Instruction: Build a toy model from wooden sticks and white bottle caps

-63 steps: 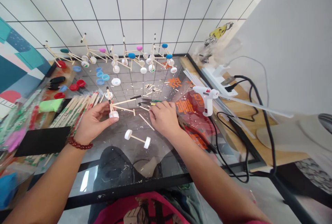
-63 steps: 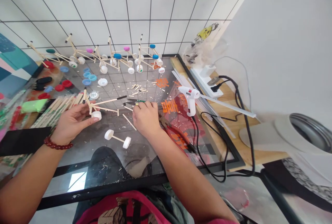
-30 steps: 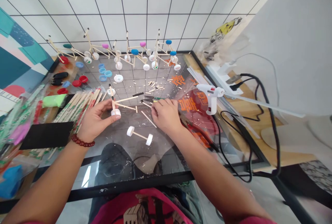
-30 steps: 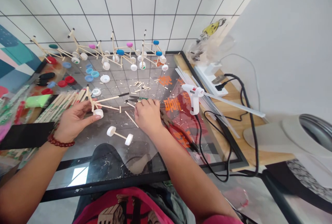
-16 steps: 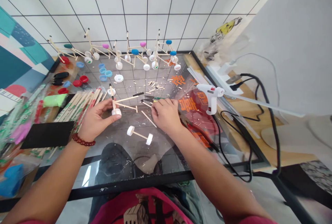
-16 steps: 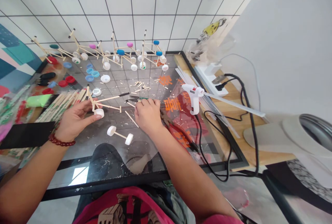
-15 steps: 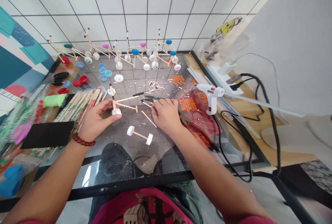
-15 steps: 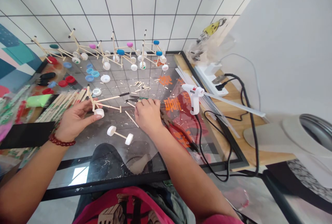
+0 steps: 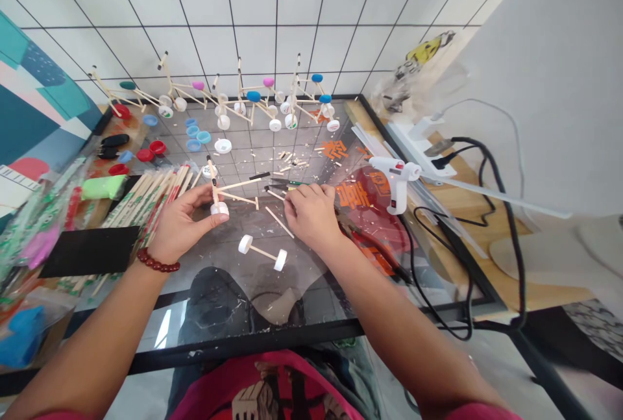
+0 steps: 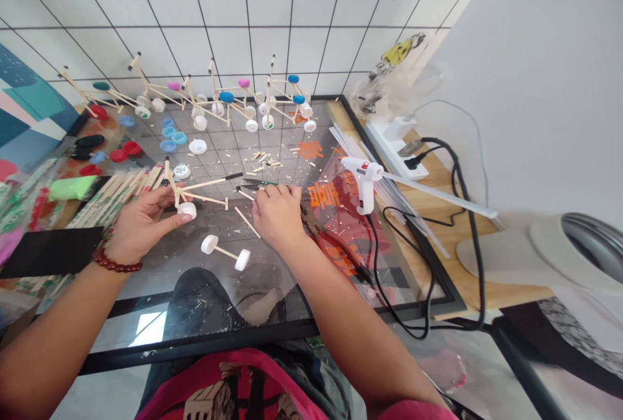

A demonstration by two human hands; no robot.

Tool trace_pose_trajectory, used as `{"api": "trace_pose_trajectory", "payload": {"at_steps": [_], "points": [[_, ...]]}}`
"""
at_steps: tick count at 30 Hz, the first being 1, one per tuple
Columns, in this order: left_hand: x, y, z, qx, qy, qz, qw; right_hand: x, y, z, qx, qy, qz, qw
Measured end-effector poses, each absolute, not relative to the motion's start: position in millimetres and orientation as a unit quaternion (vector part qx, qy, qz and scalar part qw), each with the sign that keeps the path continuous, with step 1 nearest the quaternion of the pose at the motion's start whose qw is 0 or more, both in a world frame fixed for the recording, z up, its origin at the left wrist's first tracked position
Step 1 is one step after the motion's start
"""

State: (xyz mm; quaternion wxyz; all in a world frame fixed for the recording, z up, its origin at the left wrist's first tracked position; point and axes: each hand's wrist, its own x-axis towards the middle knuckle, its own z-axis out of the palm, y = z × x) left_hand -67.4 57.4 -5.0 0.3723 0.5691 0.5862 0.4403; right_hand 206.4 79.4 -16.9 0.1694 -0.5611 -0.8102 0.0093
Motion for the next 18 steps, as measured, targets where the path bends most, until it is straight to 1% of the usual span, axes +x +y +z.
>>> {"api": "trace_pose_trajectory", "payload": {"at_steps": [13,18], "points": [[-68.9,59.1,-6.0,0.606,0.572,0.419,0.359,209.1,80.2,-21.1,-0.542,-0.819,-0.003,0.189],[-72.8,60.7,-14.3,0.602,0.569,0.431,0.358,208.7,80.3,-22.7,-0.545,-0.815,-0.005,0.197]]}}
